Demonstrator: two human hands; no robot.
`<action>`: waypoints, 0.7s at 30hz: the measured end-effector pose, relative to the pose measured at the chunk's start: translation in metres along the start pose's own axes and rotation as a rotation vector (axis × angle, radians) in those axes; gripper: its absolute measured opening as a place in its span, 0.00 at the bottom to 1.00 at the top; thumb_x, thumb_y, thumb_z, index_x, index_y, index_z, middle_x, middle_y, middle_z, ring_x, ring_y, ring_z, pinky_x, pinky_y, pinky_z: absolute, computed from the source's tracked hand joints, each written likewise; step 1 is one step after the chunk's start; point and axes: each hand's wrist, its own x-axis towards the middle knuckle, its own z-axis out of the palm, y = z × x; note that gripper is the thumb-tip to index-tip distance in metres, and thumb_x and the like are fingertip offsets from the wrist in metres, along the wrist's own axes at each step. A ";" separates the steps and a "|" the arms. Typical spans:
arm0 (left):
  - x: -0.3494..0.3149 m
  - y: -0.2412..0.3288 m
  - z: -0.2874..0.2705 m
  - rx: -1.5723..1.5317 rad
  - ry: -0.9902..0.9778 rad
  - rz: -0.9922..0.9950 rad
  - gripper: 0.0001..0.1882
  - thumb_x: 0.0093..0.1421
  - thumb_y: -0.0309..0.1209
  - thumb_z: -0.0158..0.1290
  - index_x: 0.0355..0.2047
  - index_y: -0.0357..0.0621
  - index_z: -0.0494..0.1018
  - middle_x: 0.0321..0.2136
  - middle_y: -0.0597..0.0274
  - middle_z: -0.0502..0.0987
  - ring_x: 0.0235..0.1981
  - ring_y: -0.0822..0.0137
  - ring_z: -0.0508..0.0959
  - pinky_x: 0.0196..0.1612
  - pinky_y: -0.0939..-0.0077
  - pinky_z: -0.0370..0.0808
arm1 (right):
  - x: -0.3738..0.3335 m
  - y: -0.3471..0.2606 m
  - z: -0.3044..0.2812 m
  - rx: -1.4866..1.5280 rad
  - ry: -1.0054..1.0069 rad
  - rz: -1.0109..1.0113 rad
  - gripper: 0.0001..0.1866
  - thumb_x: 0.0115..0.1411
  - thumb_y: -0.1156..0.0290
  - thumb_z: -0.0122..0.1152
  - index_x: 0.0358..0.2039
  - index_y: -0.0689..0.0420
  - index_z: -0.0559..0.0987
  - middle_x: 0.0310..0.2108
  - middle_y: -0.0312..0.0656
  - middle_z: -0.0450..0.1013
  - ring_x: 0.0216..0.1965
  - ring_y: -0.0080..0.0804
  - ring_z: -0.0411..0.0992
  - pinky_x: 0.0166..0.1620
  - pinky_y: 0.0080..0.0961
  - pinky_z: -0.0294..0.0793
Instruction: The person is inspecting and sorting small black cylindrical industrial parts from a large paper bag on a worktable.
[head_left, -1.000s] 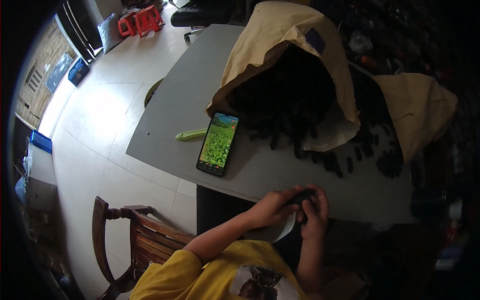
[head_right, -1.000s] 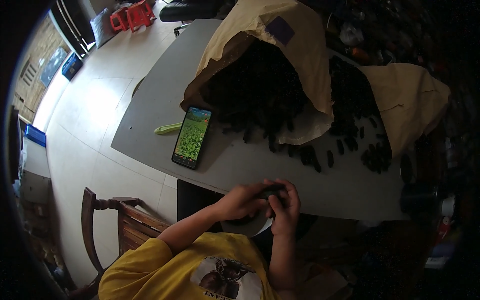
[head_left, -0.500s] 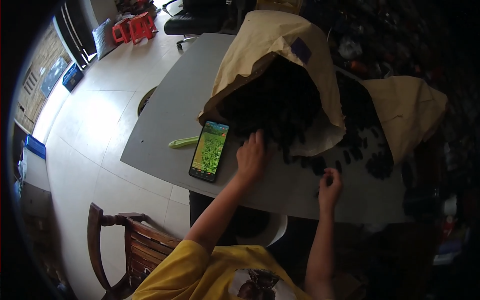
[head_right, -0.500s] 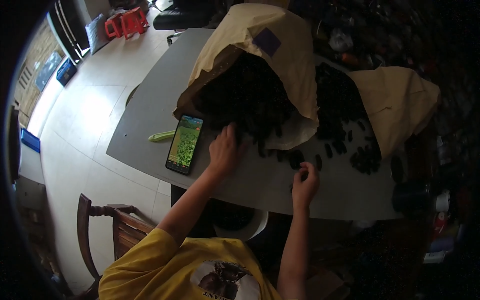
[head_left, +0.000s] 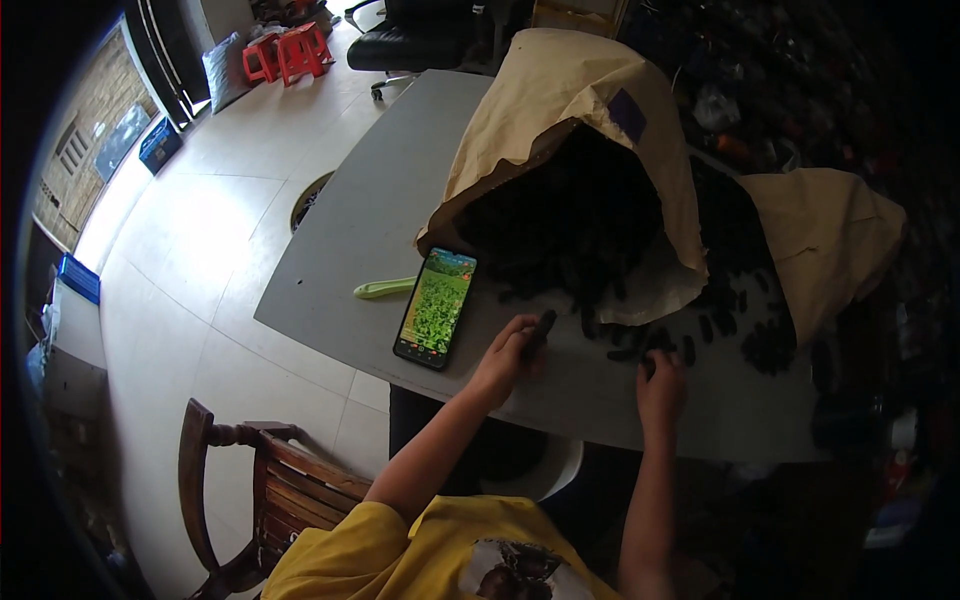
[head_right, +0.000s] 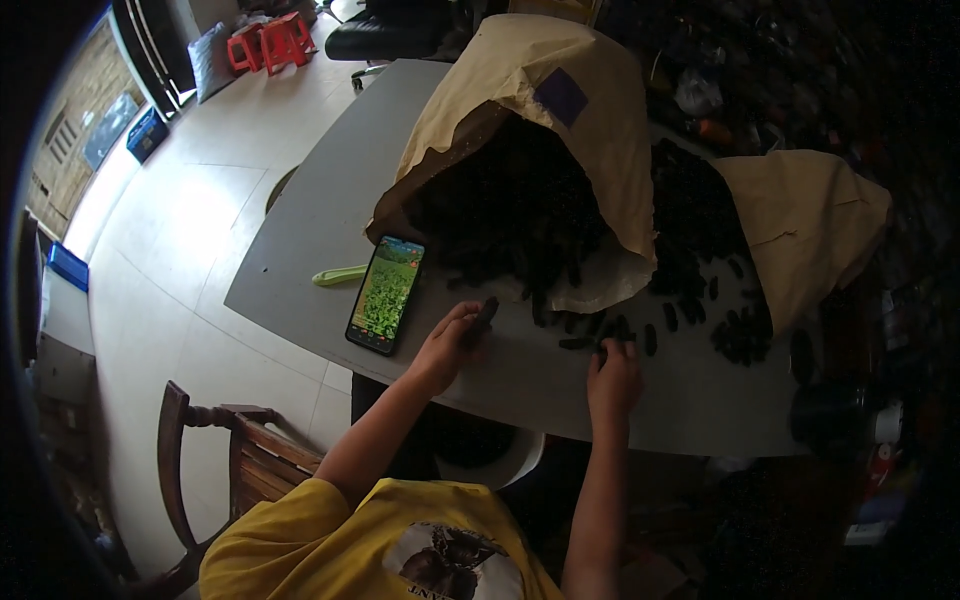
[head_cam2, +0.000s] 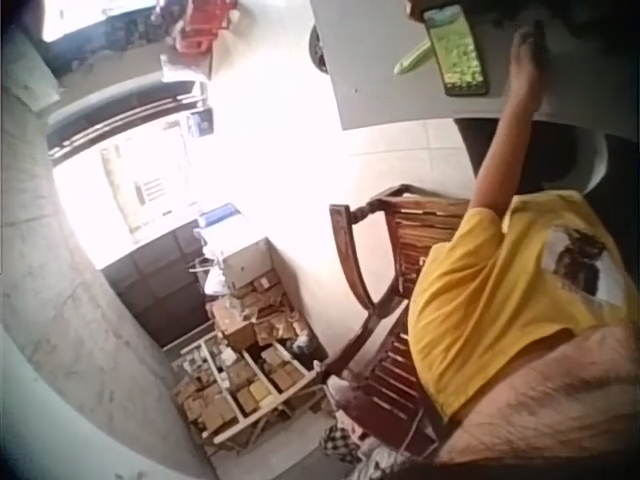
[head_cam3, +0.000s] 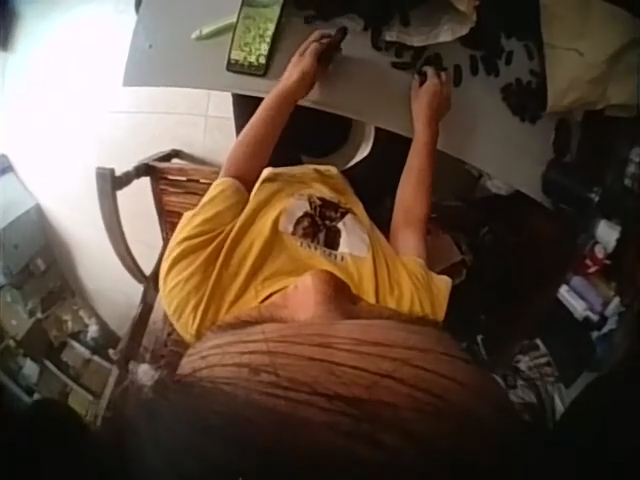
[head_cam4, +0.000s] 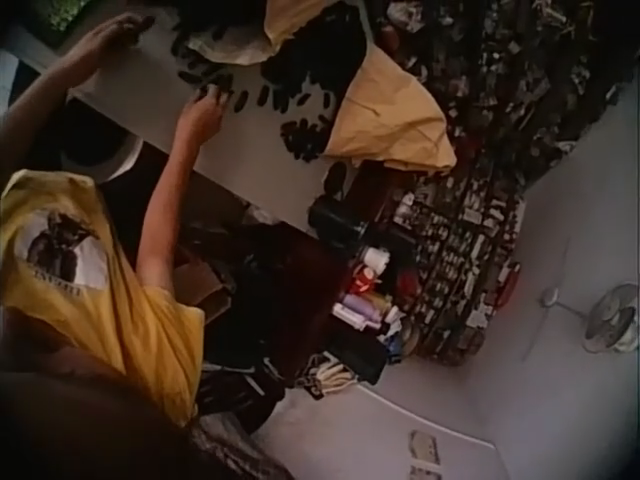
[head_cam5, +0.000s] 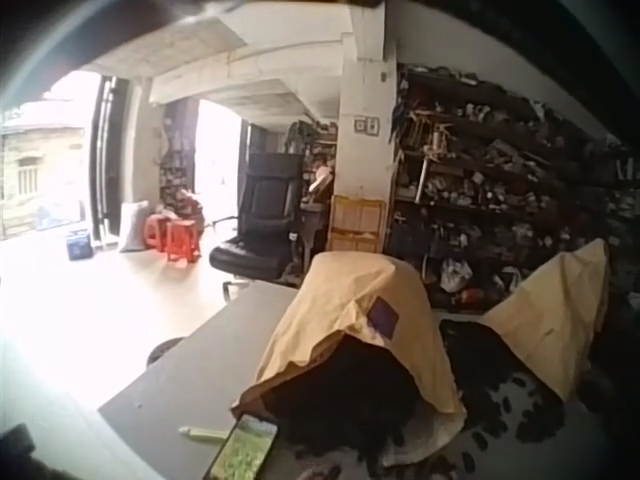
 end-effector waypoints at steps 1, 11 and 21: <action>-0.005 0.001 0.003 -0.143 -0.024 -0.066 0.15 0.59 0.30 0.42 0.48 0.46 0.60 0.26 0.64 0.67 0.22 0.75 0.65 0.27 0.83 0.64 | 0.001 -0.002 -0.003 -0.069 -0.110 0.042 0.05 0.51 0.72 0.57 0.28 0.58 0.72 0.35 0.43 0.68 0.34 0.41 0.70 0.33 0.35 0.71; -0.038 0.002 0.014 0.235 -0.086 -0.080 0.18 0.62 0.36 0.42 0.51 0.47 0.58 0.27 0.69 0.66 0.24 0.80 0.63 0.28 0.86 0.62 | -0.013 -0.001 -0.005 -0.115 -0.017 0.092 0.07 0.51 0.71 0.58 0.27 0.58 0.70 0.33 0.45 0.69 0.34 0.43 0.71 0.32 0.36 0.71; -0.049 -0.015 0.008 0.413 -0.165 0.027 0.18 0.62 0.36 0.43 0.50 0.44 0.57 0.28 0.68 0.66 0.26 0.79 0.65 0.28 0.84 0.63 | -0.018 0.006 -0.008 -0.163 -0.121 0.062 0.06 0.51 0.72 0.58 0.25 0.59 0.70 0.28 0.44 0.68 0.29 0.44 0.70 0.29 0.36 0.70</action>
